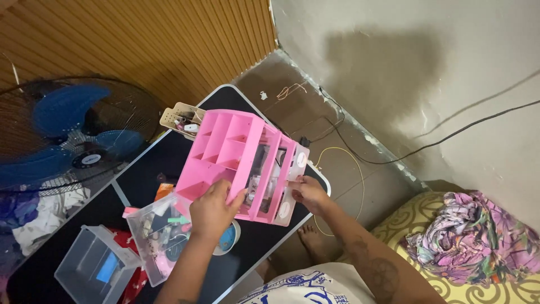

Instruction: Organize various cosmetic and beauty products from containers into a multi-tiered pink storage unit.

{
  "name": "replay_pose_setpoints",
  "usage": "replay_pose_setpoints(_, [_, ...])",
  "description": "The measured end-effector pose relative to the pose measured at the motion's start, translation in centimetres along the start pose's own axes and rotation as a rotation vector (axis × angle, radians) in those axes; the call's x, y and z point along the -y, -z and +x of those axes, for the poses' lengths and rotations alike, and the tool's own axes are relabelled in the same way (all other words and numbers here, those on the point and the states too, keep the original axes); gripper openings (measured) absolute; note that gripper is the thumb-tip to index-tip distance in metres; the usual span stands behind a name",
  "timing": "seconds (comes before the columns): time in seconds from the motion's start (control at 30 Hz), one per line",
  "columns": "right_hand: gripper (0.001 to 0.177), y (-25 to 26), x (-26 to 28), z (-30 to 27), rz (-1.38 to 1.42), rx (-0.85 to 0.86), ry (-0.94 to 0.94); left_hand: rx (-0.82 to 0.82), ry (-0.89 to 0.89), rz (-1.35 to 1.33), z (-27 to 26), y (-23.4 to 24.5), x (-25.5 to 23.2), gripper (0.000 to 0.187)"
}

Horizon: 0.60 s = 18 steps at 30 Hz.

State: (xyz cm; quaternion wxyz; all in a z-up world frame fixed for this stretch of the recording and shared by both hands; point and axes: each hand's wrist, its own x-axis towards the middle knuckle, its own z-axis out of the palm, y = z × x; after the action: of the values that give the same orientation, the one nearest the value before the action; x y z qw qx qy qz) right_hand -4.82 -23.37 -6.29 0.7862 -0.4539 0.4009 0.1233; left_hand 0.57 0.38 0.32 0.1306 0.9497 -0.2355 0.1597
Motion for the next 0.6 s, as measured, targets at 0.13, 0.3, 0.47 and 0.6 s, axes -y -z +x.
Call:
replay_pose_setpoints(0.13, [0.037, 0.5, 1.4, -1.3, -0.071, 0.016, -0.034, 0.025, -0.004, 0.063, -0.2, -0.2, -0.5, 0.036])
replay_pose_setpoints(0.3, [0.047, 3.9, -0.6, 0.8, -0.125, 0.008, -0.059, 0.065, 0.007, 0.102, -0.2, -0.3, -2.3, 0.039])
replay_pose_setpoints(0.47, [0.046, 8.9, -4.8, 4.7, -0.276, -0.149, -0.009, 0.017, -0.051, 0.126, -0.2, -1.5, -3.4, 0.043])
replay_pose_setpoints(0.6, [0.053, 9.6, -6.7, 6.0, -0.131, -0.125, -0.052, 0.002, -0.073, 0.161, -0.1, -1.5, -4.9, 0.044])
